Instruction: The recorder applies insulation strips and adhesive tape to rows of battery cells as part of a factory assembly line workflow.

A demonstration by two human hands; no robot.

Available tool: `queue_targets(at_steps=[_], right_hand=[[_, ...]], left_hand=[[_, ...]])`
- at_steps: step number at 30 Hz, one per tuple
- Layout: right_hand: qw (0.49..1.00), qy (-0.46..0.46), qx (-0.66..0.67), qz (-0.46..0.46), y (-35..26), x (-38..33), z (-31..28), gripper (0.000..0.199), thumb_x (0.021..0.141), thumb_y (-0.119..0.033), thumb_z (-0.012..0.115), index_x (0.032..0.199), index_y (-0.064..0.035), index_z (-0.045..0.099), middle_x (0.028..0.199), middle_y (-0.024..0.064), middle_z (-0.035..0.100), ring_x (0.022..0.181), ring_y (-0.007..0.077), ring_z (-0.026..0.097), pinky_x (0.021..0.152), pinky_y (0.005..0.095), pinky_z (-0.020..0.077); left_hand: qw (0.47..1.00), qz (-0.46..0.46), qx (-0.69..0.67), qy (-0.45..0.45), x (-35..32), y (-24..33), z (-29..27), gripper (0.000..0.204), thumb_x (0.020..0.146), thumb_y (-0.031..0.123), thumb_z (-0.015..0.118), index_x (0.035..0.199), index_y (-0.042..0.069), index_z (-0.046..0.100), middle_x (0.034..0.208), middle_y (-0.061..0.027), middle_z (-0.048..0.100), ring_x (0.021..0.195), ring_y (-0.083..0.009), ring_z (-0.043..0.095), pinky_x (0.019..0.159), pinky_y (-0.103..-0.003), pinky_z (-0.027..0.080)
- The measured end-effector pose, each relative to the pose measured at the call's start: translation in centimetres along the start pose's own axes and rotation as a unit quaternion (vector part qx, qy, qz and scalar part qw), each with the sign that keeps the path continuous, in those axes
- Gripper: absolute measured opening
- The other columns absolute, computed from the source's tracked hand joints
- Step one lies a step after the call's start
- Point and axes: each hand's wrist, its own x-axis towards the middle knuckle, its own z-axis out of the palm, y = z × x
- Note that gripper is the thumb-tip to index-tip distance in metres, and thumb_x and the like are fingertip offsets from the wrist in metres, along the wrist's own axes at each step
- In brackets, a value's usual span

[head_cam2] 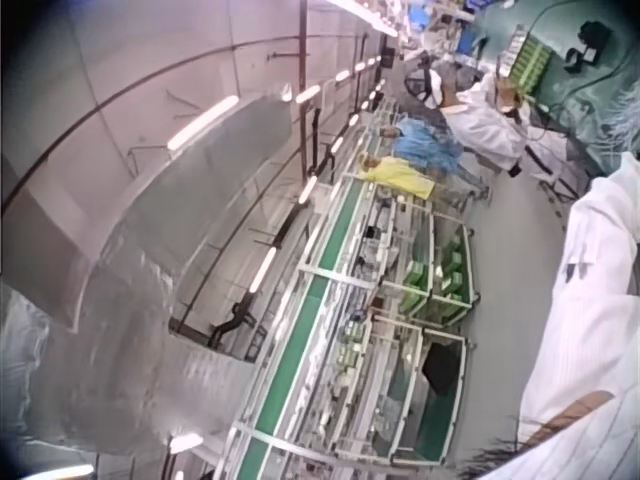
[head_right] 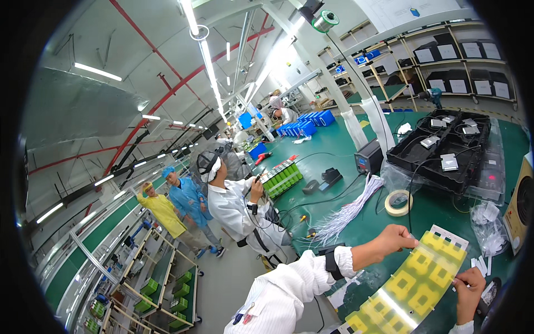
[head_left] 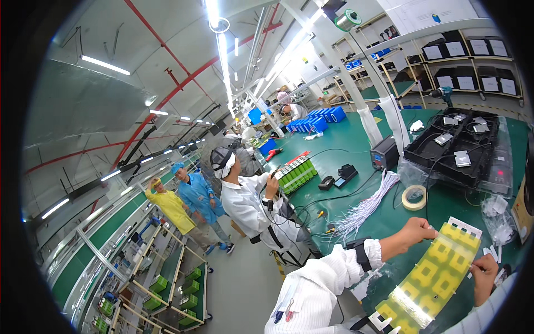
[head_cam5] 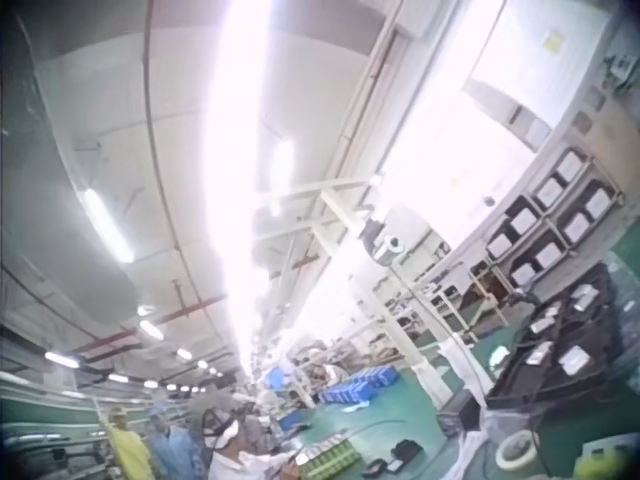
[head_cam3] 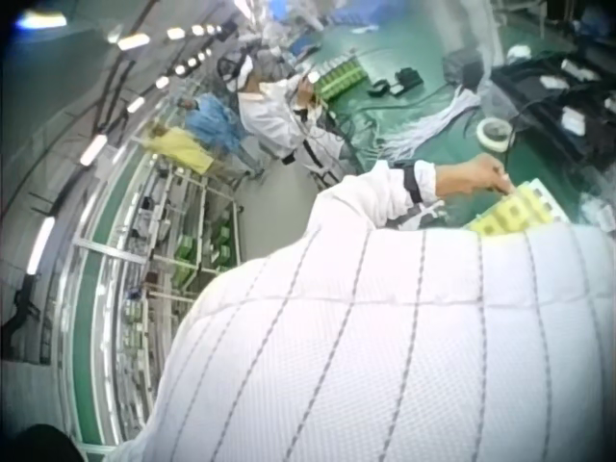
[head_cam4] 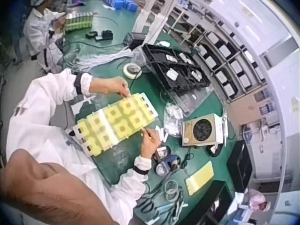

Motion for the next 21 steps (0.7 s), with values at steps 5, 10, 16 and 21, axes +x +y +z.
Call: queue_targets(at_steps=[5, 10, 16, 21], right_hand=[[0.999, 0.023, -0.011, -0.042, -1.2, -0.1, 1.2, 0.011, 0.066, 0.006, 0.068, 0.077, 0.0058, 0.066, 0.071, 0.0063, 0.052, 0.066, 0.0139, 0.051, 0.060, 0.0259, 0.0379], [0.999, 0.033, 0.002, 0.000, -1.0, 0.0, 1.4, 0.009, 0.069, 0.006, 0.068, 0.078, 0.0061, 0.066, 0.073, 0.0058, 0.053, 0.068, 0.0131, 0.051, 0.060, 0.0260, 0.0383], [0.999, 0.025, 0.000, -0.042, 1.3, 0.0, 1.1, 0.008, 0.072, 0.005, 0.067, 0.079, 0.0063, 0.066, 0.073, 0.0061, 0.053, 0.068, 0.0132, 0.051, 0.058, 0.0264, 0.0375], [0.999, 0.008, -0.027, -0.044, -0.3, 0.1, 1.4, 0.008, 0.071, 0.005, 0.066, 0.079, 0.0066, 0.065, 0.072, 0.0069, 0.053, 0.068, 0.0146, 0.051, 0.059, 0.0272, 0.0370]], left_hand=[[1.000, -0.008, -0.029, 0.003, -0.7, 0.3, -0.2, 0.028, 0.082, 0.018, 0.078, 0.073, 0.011, 0.053, 0.074, 0.0012, 0.058, 0.069, -0.0083, 0.052, 0.062, -0.026, 0.042], [1.000, -0.013, -0.024, -0.005, -0.4, 0.4, -0.2, 0.027, 0.083, 0.019, 0.078, 0.074, 0.011, 0.053, 0.075, 0.0012, 0.059, 0.070, -0.0085, 0.053, 0.064, -0.026, 0.042], [1.000, -0.014, -0.026, -0.008, -0.3, 0.4, 0.0, 0.027, 0.082, 0.019, 0.077, 0.074, 0.012, 0.053, 0.074, 0.0012, 0.059, 0.071, -0.0088, 0.054, 0.064, -0.026, 0.042], [0.999, -0.021, -0.045, -0.015, -0.4, 0.2, -0.2, 0.027, 0.082, 0.019, 0.077, 0.073, 0.012, 0.054, 0.076, 0.0004, 0.062, 0.073, -0.0093, 0.057, 0.065, -0.027, 0.043]])
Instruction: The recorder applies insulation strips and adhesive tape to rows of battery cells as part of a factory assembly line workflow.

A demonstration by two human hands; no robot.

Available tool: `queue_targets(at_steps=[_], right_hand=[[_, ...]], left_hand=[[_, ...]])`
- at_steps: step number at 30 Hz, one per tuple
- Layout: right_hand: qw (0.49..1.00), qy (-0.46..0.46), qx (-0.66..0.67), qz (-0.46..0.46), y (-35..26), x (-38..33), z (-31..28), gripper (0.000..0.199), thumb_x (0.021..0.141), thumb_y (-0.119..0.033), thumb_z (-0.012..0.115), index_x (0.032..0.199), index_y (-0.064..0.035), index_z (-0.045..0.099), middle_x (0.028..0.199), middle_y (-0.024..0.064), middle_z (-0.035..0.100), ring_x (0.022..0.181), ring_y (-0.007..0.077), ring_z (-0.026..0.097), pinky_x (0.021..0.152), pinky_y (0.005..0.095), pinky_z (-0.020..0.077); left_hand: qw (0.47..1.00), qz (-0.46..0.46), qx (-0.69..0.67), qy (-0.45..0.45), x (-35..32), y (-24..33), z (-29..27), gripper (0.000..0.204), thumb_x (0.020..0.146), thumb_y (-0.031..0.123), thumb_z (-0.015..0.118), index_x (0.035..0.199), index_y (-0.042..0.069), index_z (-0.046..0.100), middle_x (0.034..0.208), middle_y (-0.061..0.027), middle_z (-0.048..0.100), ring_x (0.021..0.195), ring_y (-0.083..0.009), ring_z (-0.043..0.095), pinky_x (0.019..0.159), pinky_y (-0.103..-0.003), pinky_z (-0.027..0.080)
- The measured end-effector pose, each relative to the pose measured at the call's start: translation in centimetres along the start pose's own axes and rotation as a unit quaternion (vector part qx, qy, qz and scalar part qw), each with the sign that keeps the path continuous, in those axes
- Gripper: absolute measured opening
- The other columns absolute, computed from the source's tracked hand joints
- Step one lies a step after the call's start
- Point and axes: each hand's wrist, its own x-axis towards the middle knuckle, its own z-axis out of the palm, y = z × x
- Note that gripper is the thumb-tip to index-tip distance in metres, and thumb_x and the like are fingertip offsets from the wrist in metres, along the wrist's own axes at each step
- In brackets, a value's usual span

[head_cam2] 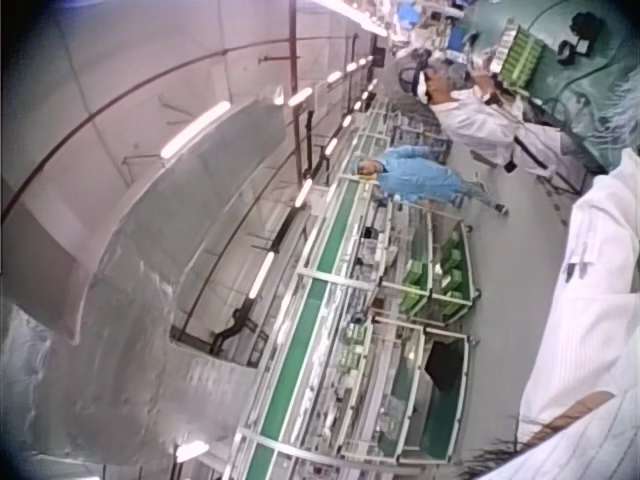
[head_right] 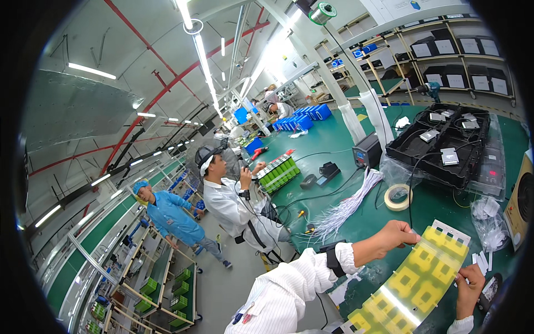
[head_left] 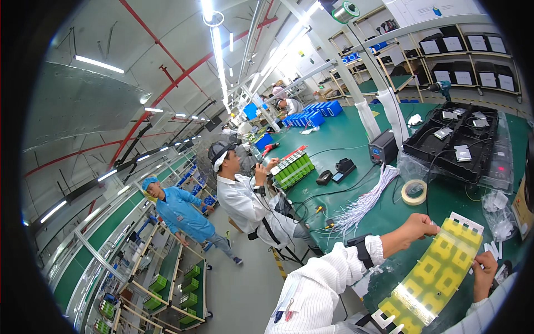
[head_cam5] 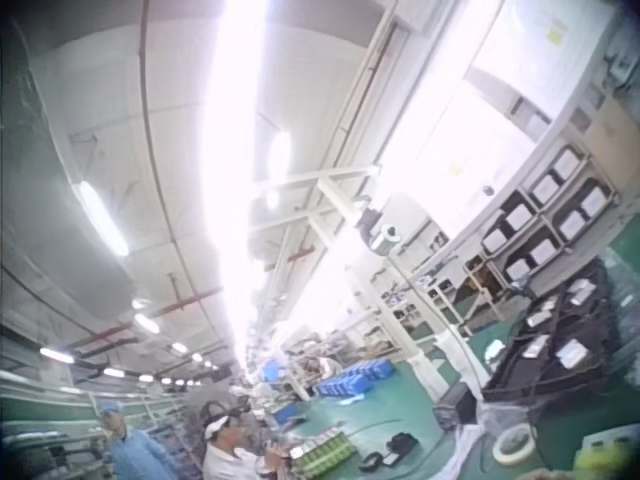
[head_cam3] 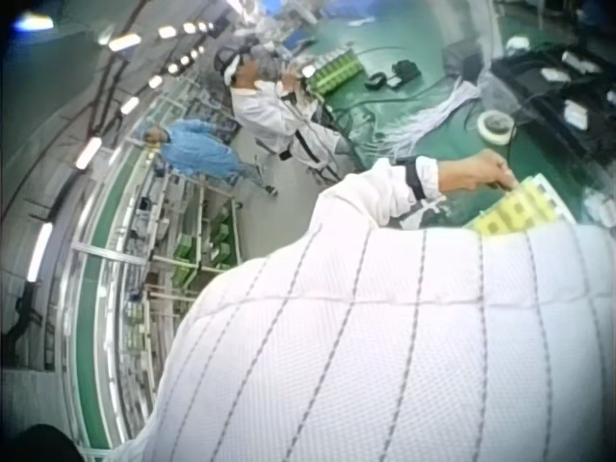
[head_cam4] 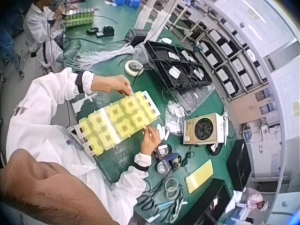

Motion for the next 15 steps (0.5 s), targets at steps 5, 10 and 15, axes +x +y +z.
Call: queue_targets(at_steps=[5, 10, 15], right_hand=[[0.995, -0.023, -0.088, -0.037, -0.9, -0.6, -2.1, 0.013, 0.067, 0.001, 0.069, 0.079, 0.0049, 0.067, 0.070, 0.0102, 0.053, 0.066, 0.0225, 0.053, 0.061, 0.0332, 0.0392], [0.951, -0.091, -0.279, -0.100, -4.0, 0.7, -1.3, 0.008, 0.074, -0.008, 0.072, 0.077, -0.0016, 0.069, 0.071, 0.0139, 0.053, 0.071, 0.0314, 0.057, 0.062, 0.0412, 0.0416], [0.960, 0.203, -0.179, -0.068, -13.5, -0.2, -1.7, 0.008, 0.083, 0.004, 0.068, 0.091, 0.0042, 0.067, 0.075, 0.0048, 0.058, 0.067, 0.0106, 0.052, 0.061, 0.0248, 0.0404]], left_hand=[[1.000, 0.010, 0.020, -0.006, 0.2, 0.0, 1.3, 0.022, 0.080, 0.021, 0.079, 0.076, 0.010, 0.060, 0.079, 0.0000, 0.065, 0.074, -0.0092, 0.059, 0.065, -0.027, 0.044], [0.999, 0.032, 0.019, -0.001, -0.2, -0.4, -0.7, 0.023, 0.081, 0.026, 0.079, 0.078, 0.007, 0.067, 0.080, -0.0023, 0.068, 0.073, -0.0097, 0.058, 0.065, -0.027, 0.044], [0.998, 0.002, -0.036, -0.052, -0.4, 0.4, -0.1, 0.025, 0.086, 0.027, 0.075, 0.073, 0.011, 0.061, 0.086, -0.0028, 0.070, 0.081, -0.0112, 0.062, 0.073, -0.026, 0.044]])
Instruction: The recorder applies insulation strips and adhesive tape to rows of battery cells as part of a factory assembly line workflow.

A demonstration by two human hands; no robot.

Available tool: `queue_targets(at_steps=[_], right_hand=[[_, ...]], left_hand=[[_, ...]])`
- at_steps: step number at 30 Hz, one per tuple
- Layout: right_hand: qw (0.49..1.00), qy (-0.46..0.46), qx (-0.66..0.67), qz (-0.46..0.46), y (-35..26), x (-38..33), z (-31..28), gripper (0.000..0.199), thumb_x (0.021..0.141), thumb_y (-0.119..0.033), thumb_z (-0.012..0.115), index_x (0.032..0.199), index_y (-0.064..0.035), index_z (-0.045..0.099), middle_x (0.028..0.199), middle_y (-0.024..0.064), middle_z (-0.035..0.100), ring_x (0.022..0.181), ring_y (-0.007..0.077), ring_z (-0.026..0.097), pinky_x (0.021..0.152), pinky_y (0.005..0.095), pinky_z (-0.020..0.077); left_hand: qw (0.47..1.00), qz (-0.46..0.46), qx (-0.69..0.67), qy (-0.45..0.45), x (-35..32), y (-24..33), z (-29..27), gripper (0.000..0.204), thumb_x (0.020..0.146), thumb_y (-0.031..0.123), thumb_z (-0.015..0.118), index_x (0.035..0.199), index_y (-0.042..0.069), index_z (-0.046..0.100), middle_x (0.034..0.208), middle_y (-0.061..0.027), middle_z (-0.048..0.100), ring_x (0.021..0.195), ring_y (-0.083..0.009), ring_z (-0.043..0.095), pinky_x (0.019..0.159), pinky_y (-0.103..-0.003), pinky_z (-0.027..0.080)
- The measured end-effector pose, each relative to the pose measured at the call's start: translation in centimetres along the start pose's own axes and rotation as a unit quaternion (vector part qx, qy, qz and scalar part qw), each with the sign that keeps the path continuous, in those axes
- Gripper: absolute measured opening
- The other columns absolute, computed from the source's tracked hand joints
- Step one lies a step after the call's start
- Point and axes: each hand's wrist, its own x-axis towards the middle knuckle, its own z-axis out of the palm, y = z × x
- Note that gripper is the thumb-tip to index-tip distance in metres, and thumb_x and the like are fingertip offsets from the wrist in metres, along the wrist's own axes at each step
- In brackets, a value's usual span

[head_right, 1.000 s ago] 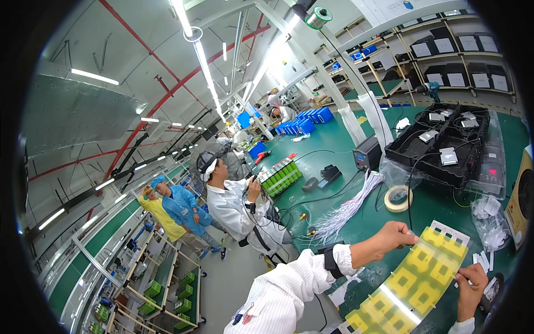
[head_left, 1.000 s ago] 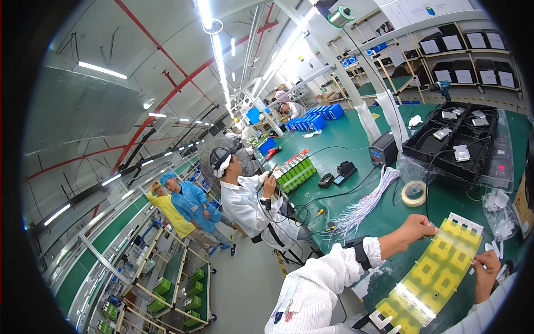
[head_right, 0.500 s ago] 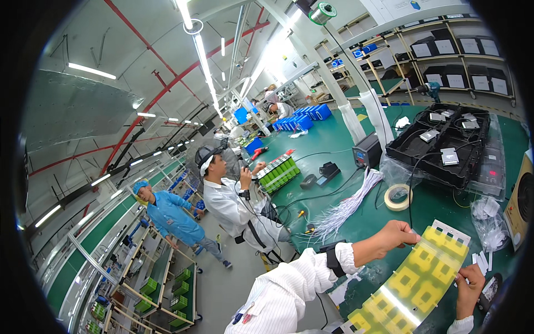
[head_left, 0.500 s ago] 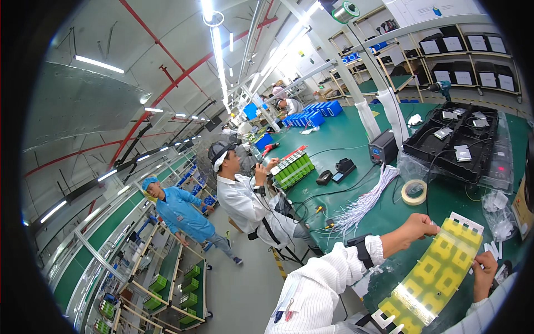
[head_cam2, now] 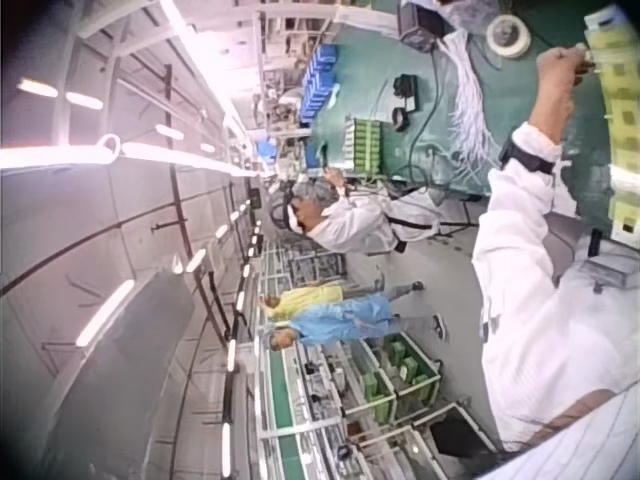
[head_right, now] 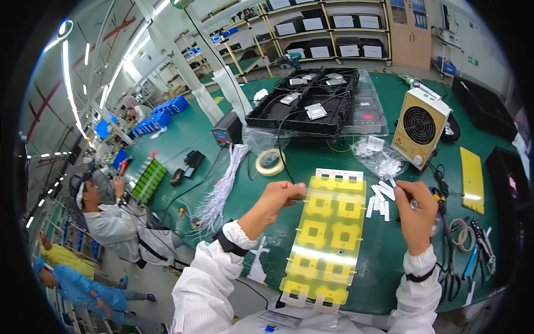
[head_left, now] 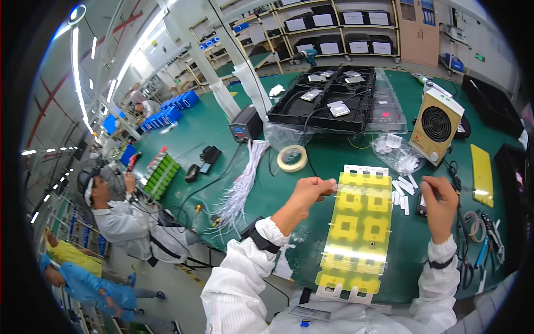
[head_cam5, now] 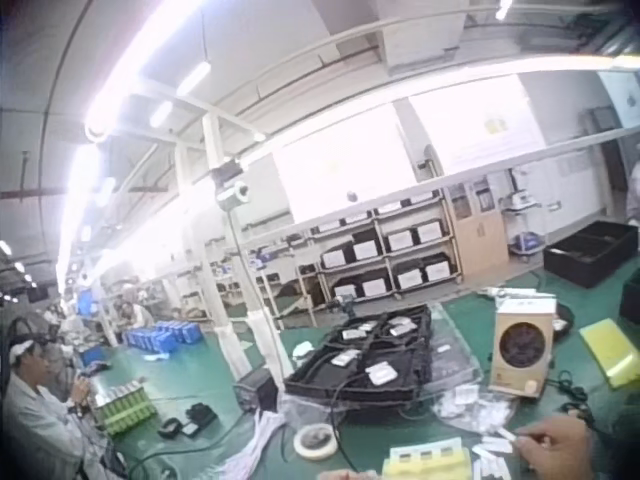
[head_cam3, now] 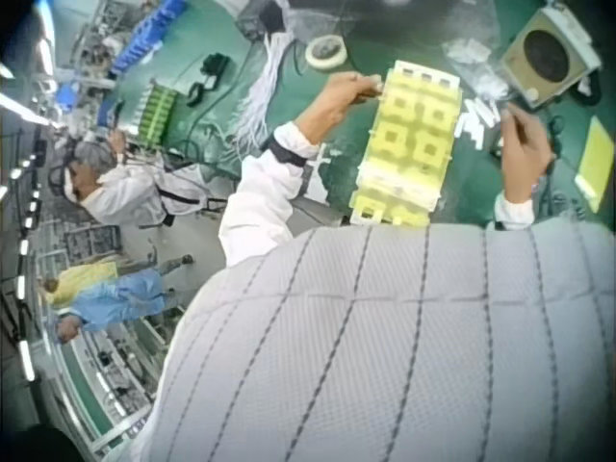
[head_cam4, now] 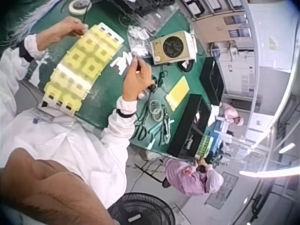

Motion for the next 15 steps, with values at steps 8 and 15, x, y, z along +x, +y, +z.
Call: queue_targets(at_steps=[8, 15], right_hand=[[0.831, -0.407, 0.098, -0.366, -16.4, -1.5, 1.9, 0.009, 0.080, -0.010, 0.073, 0.088, -0.0087, 0.072, 0.087, 0.0089, 0.071, 0.065, 0.0199, 0.064, 0.052, 0.0291, 0.0455], [0.693, -0.531, 0.068, -0.483, -19.9, -1.0, 5.7, 0.008, 0.086, -0.014, 0.067, 0.092, -0.0121, 0.072, 0.101, 0.0094, 0.072, 0.075, 0.0197, 0.066, 0.059, 0.0274, 0.0473]], left_hand=[[0.998, 0.023, -0.056, -0.012, 1.4, -2.1, -0.7, 0.027, 0.084, 0.028, 0.077, 0.074, 0.005, 0.066, 0.080, -0.0054, 0.071, 0.073, -0.0101, 0.060, 0.069, -0.025, 0.043], [0.992, 0.044, -0.119, -0.011, 2.1, -2.8, -0.6, 0.026, 0.081, 0.025, 0.080, 0.073, 0.003, 0.068, 0.076, -0.0036, 0.068, 0.068, -0.0085, 0.055, 0.066, -0.024, 0.041]])
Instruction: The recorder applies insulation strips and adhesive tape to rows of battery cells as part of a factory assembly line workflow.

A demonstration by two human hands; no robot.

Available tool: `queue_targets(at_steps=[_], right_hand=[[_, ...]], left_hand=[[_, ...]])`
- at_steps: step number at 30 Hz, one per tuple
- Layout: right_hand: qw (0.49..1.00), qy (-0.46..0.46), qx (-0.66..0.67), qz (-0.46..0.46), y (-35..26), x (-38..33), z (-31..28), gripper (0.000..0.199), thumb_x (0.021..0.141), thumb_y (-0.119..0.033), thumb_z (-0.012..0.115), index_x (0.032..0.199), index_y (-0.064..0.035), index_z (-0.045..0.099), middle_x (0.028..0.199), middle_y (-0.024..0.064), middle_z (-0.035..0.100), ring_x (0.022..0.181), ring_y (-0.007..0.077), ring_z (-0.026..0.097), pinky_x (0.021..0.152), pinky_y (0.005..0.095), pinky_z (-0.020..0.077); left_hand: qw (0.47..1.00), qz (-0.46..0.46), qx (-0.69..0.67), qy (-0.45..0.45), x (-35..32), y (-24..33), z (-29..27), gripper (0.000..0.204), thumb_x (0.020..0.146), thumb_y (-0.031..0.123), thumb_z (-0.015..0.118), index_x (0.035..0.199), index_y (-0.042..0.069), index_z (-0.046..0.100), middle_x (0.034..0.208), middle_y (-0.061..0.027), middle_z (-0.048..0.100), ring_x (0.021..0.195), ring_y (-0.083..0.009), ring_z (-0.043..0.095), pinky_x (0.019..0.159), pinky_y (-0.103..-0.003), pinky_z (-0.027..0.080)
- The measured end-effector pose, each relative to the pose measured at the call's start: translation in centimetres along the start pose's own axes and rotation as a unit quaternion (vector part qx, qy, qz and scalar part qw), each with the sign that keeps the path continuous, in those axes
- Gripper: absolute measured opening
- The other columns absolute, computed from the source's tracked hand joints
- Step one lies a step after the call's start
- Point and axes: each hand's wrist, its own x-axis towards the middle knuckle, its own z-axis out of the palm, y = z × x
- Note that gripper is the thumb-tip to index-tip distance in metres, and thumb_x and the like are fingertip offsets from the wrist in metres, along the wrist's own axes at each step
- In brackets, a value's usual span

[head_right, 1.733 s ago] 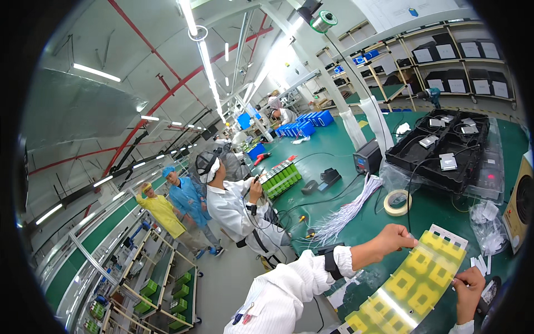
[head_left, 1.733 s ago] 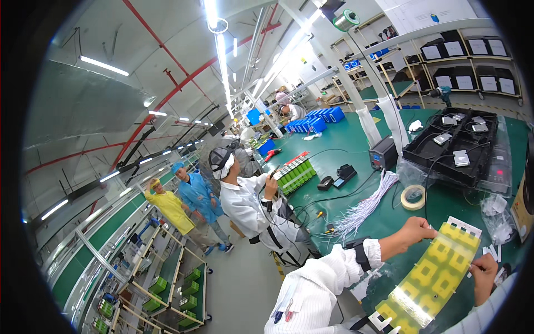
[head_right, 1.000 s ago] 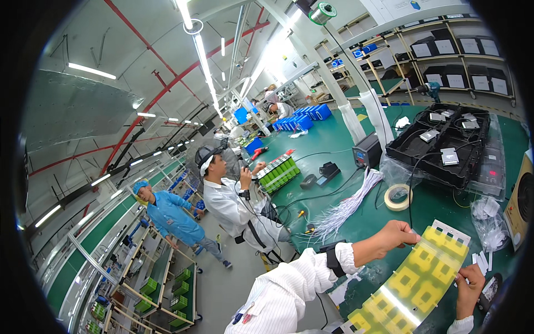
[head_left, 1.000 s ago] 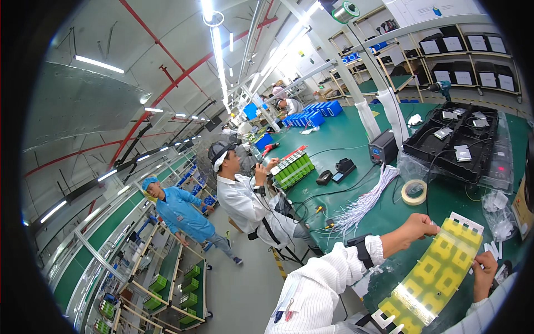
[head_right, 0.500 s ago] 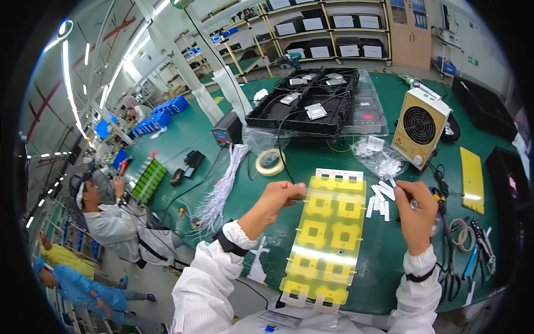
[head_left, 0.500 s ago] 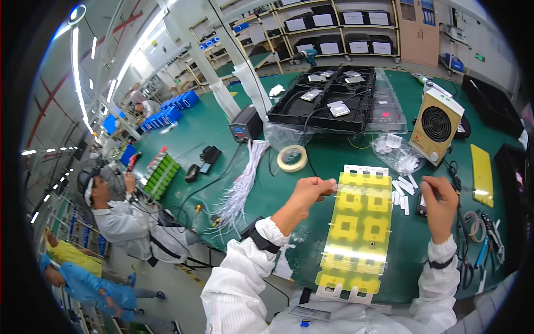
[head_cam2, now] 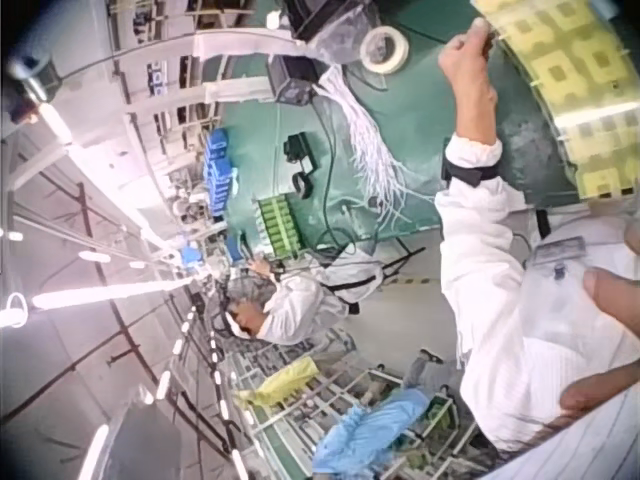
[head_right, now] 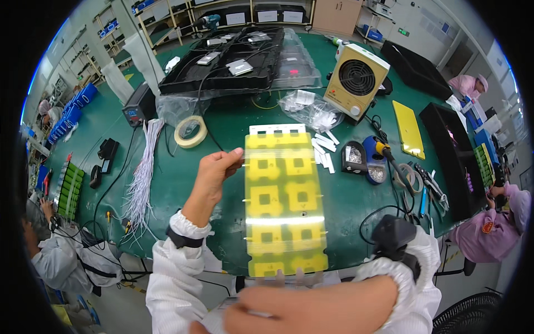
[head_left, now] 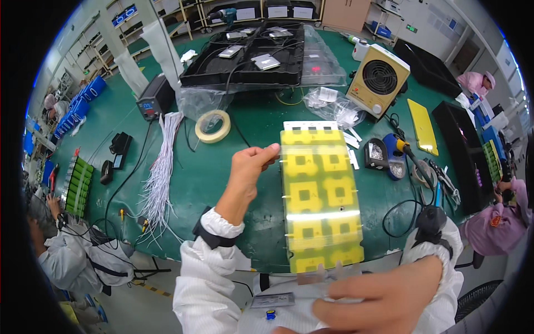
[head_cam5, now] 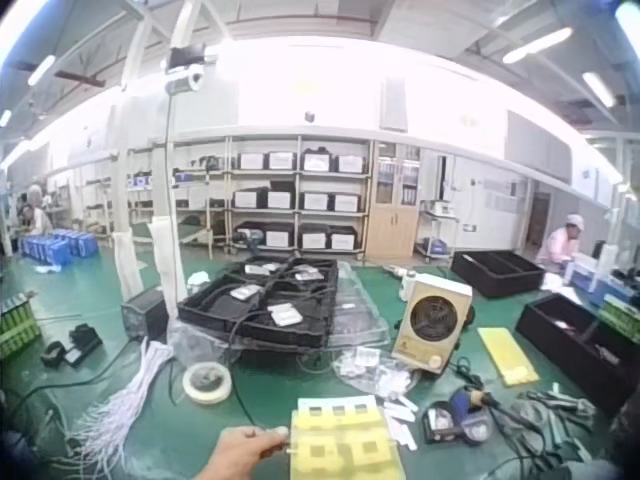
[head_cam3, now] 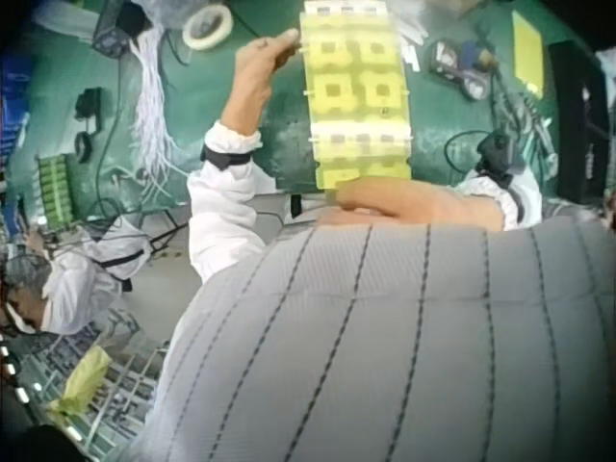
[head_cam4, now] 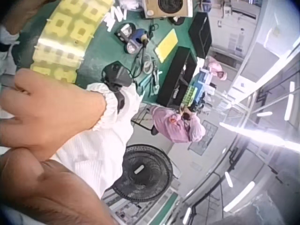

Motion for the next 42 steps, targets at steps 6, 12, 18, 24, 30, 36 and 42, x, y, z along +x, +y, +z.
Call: queue_targets(at_steps=[6, 12, 18, 24, 30, 36, 42], right_hand=[[0.905, 0.313, 0.069, 0.279, -3.6, -6.3, 0.8, 0.022, 0.086, -0.007, 0.067, 0.108, -0.0018, 0.067, 0.073, 0.0063, 0.066, 0.056, 0.0140, 0.057, 0.051, 0.0271, 0.0435], [0.590, 0.441, -0.092, 0.670, -1.0, -20.4, 8.2, 0.028, 0.094, -0.005, 0.058, 0.121, 0.0003, 0.059, 0.082, 0.0025, 0.062, 0.069, 0.0063, 0.053, 0.062, 0.0201, 0.0407], [0.504, 0.438, 0.064, 0.741, -2.0, -24.7, 15.9, 0.023, 0.095, -0.005, 0.057, 0.116, 0.0018, 0.060, 0.088, 0.0038, 0.066, 0.071, 0.0061, 0.056, 0.063, 0.0201, 0.0432], [0.508, 0.447, 0.065, 0.733, -1.5, -23.8, 19.0, 0.019, 0.090, -0.002, 0.064, 0.109, 0.0033, 0.062, 0.091, 0.0042, 0.067, 0.077, 0.0092, 0.060, 0.067, 0.0241, 0.0484], [0.389, 0.569, 0.094, 0.718, -0.8, -22.2, 20.0, 0.006, 0.089, 0.003, 0.065, 0.095, 0.0047, 0.067, 0.089, 0.0113, 0.068, 0.075, 0.0163, 0.062, 0.067, 0.0302, 0.0509], [0.391, 0.563, 0.089, 0.723, -0.6, -22.5, 20.6, 0.007, 0.089, 0.003, 0.065, 0.095, 0.0043, 0.067, 0.089, 0.0110, 0.068, 0.075, 0.0162, 0.062, 0.066, 0.0300, 0.0507], [0.391, 0.561, 0.093, 0.724, -0.5, -22.7, 20.7, 0.008, 0.088, 0.002, 0.065, 0.096, 0.0039, 0.067, 0.088, 0.0107, 0.068, 0.075, 0.0160, 0.062, 0.066, 0.0298, 0.0505]], left_hand=[[0.993, 0.016, -0.109, -0.049, 0.7, -2.9, 2.0, 0.027, 0.080, 0.024, 0.081, 0.073, 0.002, 0.068, 0.071, 0.0005, 0.063, 0.066, -0.0064, 0.052, 0.061, -0.023, 0.039], [0.981, -0.012, -0.176, -0.075, -0.6, -2.8, 0.7, 0.029, 0.084, 0.027, 0.078, 0.075, 0.001, 0.068, 0.074, -0.0011, 0.064, 0.067, -0.0068, 0.051, 0.063, -0.023, 0.038], [0.981, -0.016, -0.178, -0.079, -0.5, -3.1, -0.2, 0.031, 0.086, 0.029, 0.076, 0.079, 0.000, 0.070, 0.072, -0.0006, 0.063, 0.063, -0.0052, 0.048, 0.058, -0.023, 0.036], [0.976, -0.040, -0.184, -0.107, -0.1, -3.2, 0.0, 0.031, 0.088, 0.029, 0.074, 0.083, -0.002, 0.071, 0.074, -0.0014, 0.065, 0.064, -0.0050, 0.051, 0.058, -0.022, 0.039], [0.974, -0.055, -0.193, -0.107, 0.0, -3.3, -0.1, 0.031, 0.089, 0.027, 0.073, 0.084, -0.003, 0.070, 0.076, -0.0033, 0.067, 0.066, -0.0057, 0.055, 0.060, -0.022, 0.042], [0.974, -0.058, -0.183, -0.122, 0.2, -3.7, 0.2, 0.032, 0.090, 0.029, 0.072, 0.087, -0.003, 0.070, 0.079, -0.0039, 0.068, 0.068, -0.0067, 0.056, 0.062, -0.023, 0.044], [0.973, -0.076, -0.166, -0.141, 0.4, -4.0, 0.3, 0.033, 0.092, 0.030, 0.070, 0.089, -0.003, 0.070, 0.081, -0.0036, 0.068, 0.070, -0.0067, 0.056, 0.063, -0.023, 0.044]])
